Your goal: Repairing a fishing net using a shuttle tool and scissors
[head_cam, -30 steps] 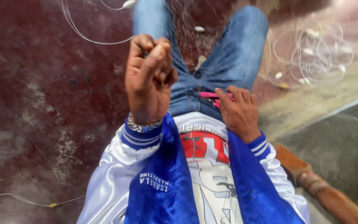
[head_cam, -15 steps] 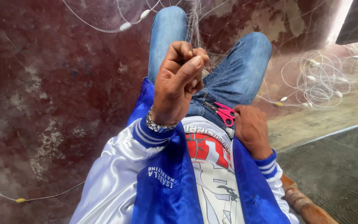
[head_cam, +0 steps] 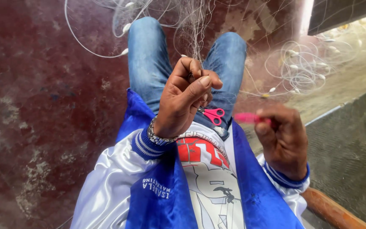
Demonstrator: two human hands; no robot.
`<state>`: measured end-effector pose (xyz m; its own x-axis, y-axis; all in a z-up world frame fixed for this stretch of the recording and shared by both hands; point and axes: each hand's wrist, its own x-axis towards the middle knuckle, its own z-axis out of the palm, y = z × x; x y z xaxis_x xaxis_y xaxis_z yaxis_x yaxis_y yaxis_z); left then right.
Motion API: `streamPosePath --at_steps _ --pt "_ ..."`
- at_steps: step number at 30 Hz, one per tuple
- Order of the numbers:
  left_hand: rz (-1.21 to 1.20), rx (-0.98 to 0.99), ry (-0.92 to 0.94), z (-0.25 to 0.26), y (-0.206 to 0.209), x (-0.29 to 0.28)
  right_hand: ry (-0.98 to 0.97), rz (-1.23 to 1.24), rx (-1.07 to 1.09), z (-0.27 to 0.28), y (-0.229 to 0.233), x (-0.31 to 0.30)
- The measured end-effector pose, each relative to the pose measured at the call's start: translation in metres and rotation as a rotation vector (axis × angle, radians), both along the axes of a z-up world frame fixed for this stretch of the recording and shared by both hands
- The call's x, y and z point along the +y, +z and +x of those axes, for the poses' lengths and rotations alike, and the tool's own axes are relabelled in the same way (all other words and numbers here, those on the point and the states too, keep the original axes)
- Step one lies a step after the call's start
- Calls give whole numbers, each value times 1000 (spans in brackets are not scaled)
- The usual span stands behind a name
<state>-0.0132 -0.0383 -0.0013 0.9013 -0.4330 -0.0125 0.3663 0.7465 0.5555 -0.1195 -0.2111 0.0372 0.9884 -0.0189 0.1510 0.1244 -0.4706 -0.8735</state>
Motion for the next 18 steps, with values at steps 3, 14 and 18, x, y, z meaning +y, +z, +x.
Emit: streamPosePath --at_steps 3,14,18 --pt "-22 -13 -34 -4 3 -3 -220 -193 -67 13 7 14" --pt "-1 -97 18 -12 13 -12 -192 15 -40 33 7 25" --pt "-30 -90 -9 -12 15 -15 -175 -36 -124 32 0 23"
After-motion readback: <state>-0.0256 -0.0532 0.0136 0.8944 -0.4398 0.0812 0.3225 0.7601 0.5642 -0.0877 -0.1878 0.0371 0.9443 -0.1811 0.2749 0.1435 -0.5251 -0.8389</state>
